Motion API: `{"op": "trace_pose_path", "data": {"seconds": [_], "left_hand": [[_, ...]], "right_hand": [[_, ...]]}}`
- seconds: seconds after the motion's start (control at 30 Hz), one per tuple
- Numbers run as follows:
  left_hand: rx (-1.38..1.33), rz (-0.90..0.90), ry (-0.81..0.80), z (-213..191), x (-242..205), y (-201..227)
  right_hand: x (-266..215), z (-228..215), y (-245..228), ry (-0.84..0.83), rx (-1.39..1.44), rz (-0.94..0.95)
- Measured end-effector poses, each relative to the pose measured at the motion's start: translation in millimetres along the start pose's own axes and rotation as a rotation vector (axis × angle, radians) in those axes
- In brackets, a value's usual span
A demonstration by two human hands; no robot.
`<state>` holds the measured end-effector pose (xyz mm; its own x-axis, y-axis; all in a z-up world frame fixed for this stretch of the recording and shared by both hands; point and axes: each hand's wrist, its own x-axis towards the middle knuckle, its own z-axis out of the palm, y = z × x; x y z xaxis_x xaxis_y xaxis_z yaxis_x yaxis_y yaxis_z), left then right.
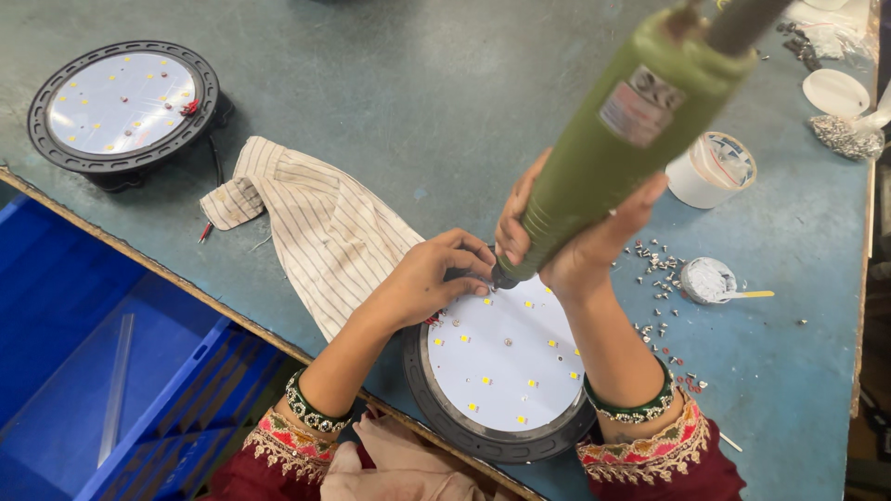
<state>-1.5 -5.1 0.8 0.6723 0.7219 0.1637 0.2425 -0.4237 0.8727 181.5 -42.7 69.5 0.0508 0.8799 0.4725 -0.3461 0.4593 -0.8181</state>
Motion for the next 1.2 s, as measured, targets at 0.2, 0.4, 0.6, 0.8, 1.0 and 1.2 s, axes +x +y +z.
{"op": "trace_pose_path", "data": {"seconds": [0.2,0.4,0.6,0.8,1.0,1.2], "left_hand": [[-0.023,-0.063,-0.021,-0.8,0.4,6.0],[0.010,-0.050,-0.018,-0.6,3.2,3.9],[0.084,0.144,0.009,0.5,-1.8,7.7],[0.449,0.260,0.067,2.0,-4.3,19.4],[0.791,0.523,0.056,1.0,2.5,17.5],[0.615,0.367,0.053,-7.1,-0.9,20.5]], "right_hand": [[-15.8,-3.5,3.6,-0.018,0.084,-0.081],[-27.4,-4.1,12.8,0.058,0.057,-0.184],[-21.0,-16.4,11.5,0.107,0.203,-0.154],[-25.2,-27.7,9.9,0.085,0.205,-0.116],[-25.9,-34.6,-9.8,0.027,0.211,-0.135],[-22.9,-77.3,-50.0,0.110,0.028,-0.171]]}}
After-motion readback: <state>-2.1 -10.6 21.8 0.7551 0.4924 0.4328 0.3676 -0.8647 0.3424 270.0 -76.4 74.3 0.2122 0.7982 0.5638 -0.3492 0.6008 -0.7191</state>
